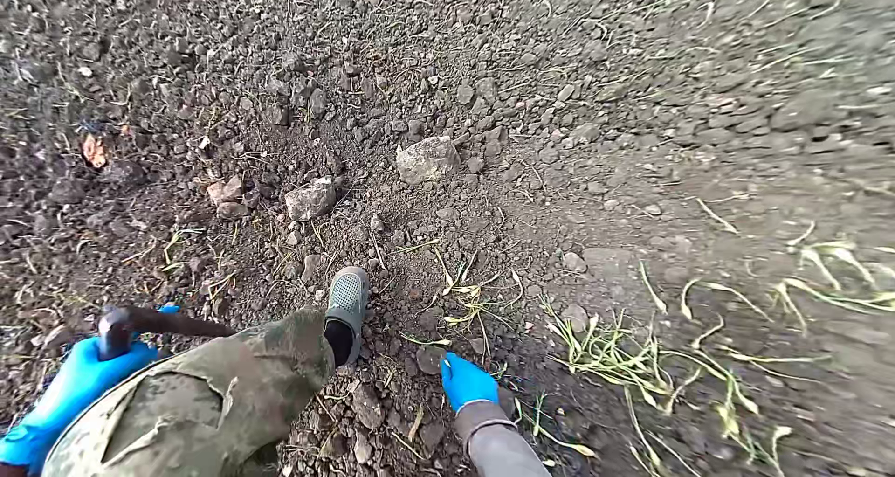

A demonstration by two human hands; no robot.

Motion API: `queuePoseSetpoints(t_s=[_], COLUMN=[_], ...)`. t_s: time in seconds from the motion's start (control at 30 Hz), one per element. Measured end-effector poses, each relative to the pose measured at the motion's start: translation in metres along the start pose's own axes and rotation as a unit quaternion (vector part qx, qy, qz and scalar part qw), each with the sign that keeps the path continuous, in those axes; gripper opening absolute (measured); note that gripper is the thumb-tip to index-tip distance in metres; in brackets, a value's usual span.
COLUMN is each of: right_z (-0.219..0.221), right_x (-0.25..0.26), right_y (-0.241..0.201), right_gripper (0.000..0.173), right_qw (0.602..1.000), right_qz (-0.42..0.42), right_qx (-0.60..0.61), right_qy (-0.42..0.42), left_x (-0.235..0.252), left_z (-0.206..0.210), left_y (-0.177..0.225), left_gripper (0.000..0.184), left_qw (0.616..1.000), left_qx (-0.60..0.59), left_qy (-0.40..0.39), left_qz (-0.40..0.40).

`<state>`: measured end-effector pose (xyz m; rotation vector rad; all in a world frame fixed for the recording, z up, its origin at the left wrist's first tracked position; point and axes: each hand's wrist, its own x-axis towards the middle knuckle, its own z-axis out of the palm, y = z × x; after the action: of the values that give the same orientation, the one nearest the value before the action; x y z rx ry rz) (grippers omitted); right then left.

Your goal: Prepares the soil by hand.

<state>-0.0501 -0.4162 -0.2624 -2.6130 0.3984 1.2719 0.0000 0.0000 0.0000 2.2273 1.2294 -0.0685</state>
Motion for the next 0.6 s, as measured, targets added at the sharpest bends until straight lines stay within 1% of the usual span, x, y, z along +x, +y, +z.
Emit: queuePoseSetpoints(t_s=[0.03, 0.07, 0.1, 0.17, 0.2, 0.27, 0.3, 0.4, 0.43, 0.47, 0.53, 0.6], right_z=[0.002, 0.004, 0.009, 0.015, 0.016, 0.013, 0.01, 0.001, -0.001, -0.003, -0.003, -0.008], right_x=[0.018, 0.039, 0.057, 0.086, 0.097, 0.11, 0.114, 0.126, 0.13, 0.134, 0.139, 0.137], right_y=[-0.013, -0.023, -0.032, -0.044, -0.051, -0.061, -0.065, -0.071, -0.07, -0.068, -0.059, -0.053], right_gripper=[0.045, 0.044, 0.043, 0.044, 0.044, 0.042, 0.043, 0.049, 0.048, 0.047, 0.046, 0.048], right_qw=[1.0, 1.0, 1.0, 0.999, 0.998, 0.995, 0.992, 0.98, 0.976, 0.973, 0.974, 0.981], right_qz=[-0.008, -0.009, -0.007, -0.002, -0.004, -0.012, -0.008, -0.006, -0.011, -0.015, -0.02, -0.024], right_qx=[-0.001, 0.002, 0.002, 0.003, -0.001, -0.026, -0.042, -0.089, -0.097, -0.096, -0.078, -0.05], right_qy=[-0.011, -0.019, -0.029, -0.05, -0.064, -0.096, -0.116, -0.178, -0.196, -0.209, -0.21, -0.184], left_x=[0.04, 0.068, 0.081, 0.09, 0.092, 0.095, 0.095, 0.094, 0.094, 0.096, 0.099, 0.105], left_z=[-0.004, 0.004, 0.017, 0.048, 0.064, 0.094, 0.11, 0.168, 0.19, 0.213, 0.261, 0.311], left_y=[-0.031, -0.044, -0.049, -0.037, -0.024, 0.006, 0.023, 0.072, 0.084, 0.095, 0.108, 0.106], left_gripper=[0.008, 0.012, 0.017, 0.026, 0.026, 0.04, 0.041, 0.034, 0.04, 0.04, 0.028, 0.018], left_qw=[0.986, 0.967, 0.954, 0.946, 0.944, 0.927, 0.915, 0.878, 0.862, 0.846, 0.833, 0.839], left_qx=[-0.057, -0.077, -0.082, -0.077, -0.062, -0.05, -0.055, -0.119, -0.141, -0.148, -0.124, -0.044], left_qy=[-0.1, -0.17, -0.211, -0.238, -0.245, -0.272, -0.288, -0.334, -0.359, -0.387, -0.431, -0.451], left_qz=[0.117, 0.173, 0.197, 0.206, 0.214, 0.254, 0.278, 0.321, 0.328, 0.335, 0.325, 0.301])
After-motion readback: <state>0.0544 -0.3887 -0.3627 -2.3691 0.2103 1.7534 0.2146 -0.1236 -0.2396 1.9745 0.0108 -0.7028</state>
